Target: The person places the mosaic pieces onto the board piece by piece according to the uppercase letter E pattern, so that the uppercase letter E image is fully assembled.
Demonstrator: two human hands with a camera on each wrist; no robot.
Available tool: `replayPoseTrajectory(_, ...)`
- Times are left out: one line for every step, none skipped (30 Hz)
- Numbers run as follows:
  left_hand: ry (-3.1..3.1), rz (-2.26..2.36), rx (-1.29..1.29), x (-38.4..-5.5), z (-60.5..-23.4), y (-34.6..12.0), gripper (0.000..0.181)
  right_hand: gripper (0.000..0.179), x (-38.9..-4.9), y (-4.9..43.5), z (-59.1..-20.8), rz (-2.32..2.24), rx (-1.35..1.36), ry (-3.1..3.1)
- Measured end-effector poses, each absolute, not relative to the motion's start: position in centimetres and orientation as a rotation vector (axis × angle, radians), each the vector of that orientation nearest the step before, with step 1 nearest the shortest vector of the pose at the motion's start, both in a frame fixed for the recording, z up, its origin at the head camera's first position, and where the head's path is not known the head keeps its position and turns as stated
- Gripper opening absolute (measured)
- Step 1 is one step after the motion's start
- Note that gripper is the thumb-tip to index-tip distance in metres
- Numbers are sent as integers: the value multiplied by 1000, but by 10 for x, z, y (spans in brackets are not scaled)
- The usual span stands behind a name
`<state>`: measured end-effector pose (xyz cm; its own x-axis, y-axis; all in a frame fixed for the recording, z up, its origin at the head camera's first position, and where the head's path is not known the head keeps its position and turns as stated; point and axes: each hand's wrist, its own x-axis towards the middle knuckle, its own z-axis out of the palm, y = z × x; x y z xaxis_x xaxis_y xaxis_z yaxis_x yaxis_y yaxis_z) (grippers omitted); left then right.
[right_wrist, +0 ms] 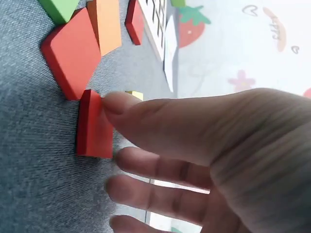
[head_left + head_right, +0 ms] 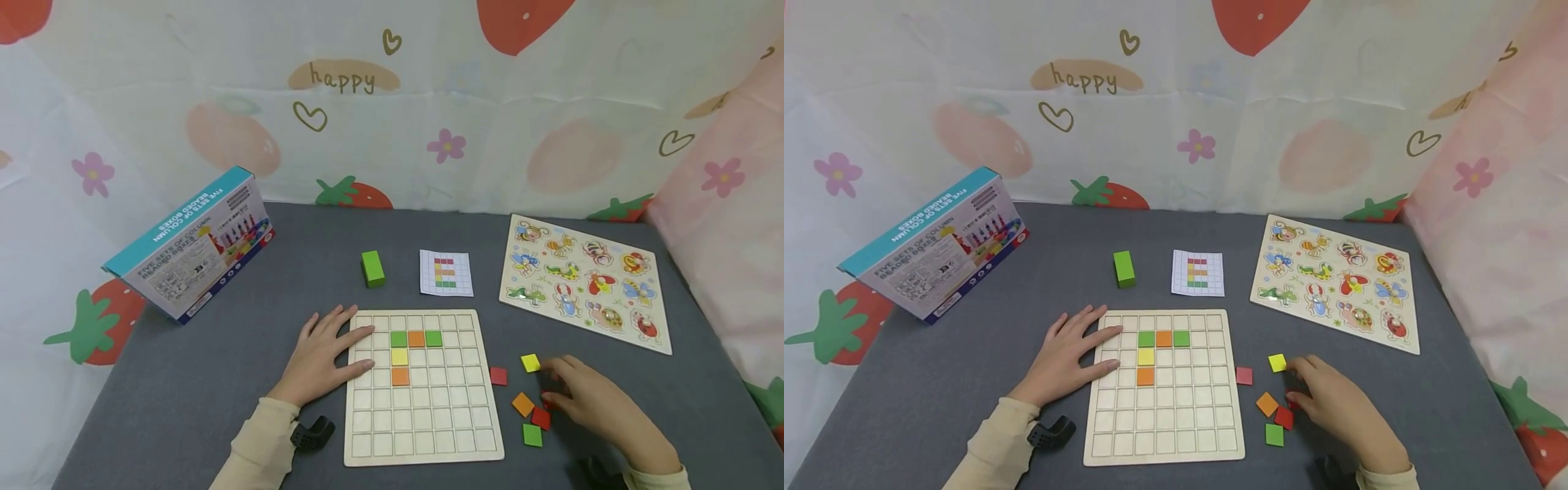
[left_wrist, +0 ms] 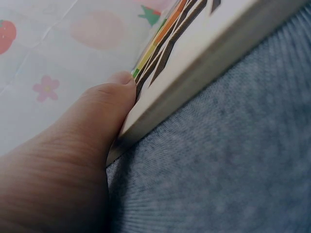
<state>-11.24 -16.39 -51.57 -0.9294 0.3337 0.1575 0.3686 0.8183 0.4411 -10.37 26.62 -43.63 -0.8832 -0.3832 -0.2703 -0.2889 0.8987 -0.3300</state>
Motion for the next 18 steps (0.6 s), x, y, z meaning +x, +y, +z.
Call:
replayPoseTrajectory(-2926,-731,-566,-113,-516,-164,63,38,-104,267,-437,-403,-474,2721)
replayPoseTrajectory(-2929,-729,-567,-113,-516,-164,63,41,-104,268,-437,-400,-443,2707)
replayPoseTrajectory(-2937,-726,-564,-113,-516,-164,63,44,-103,268,-437,-398,-411,2692)
replayPoseTrajectory(-2939,-725,-564,-113,-516,-164,63,47,-103,269,-436,-392,-383,2680)
replayPoseTrajectory(-2940,-725,-564,-113,-516,-165,63,50,-103,270,-436,-386,-357,2667)
replayPoseTrajectory(-2943,-726,-562,-113,-516,-165,63,52,-102,271,-436,-381,-332,2654)
replayPoseTrajectory(-2941,-728,-562,-112,-516,-165,63,52,-102,272,-436,-383,-309,2640)
replayPoseTrajectory(-2941,-730,-562,-112,-516,-165,63,51,-101,272,-437,-387,-303,2628)
replayPoseTrajectory(-2942,-733,-561,-112,-516,-165,63,49,-100,273,-437,-398,-301,2615)
replayPoseTrajectory(-2942,-735,-562,-112,-516,-165,63,46,-98,273,-438,-413,-302,2601)
replayPoseTrajectory(-2941,-738,-563,-112,-517,-165,63,44,-97,273,-438,-432,-303,2589)
replayPoseTrajectory(-2941,-740,-564,-111,-517,-165,63,41,-96,273,-439,-448,-299,2578)
replayPoseTrajectory(-2939,-741,-566,-111,-517,-165,62,39,-95,273,-439,-463,-298,2569)
replayPoseTrajectory(-2934,-741,-568,-112,-517,-164,62,38,-94,273,-439,-471,-303,2565)
replayPoseTrajectory(-2928,-739,-569,-112,-517,-164,62,38,-94,273,-439,-482,-297,2558)
replayPoseTrajectory(-2920,-741,-571,-112,-517,-164,62,37,-94,273,-439,-490,-297,2555)
replayPoseTrajectory(-2910,-742,-573,-112,-517,-164,62,37,-94,272,-439,-497,-301,2554)
replayPoseTrajectory(-2904,-737,-572,-112,-517,-164,62,36,-94,272,-439,-508,-311,2550)
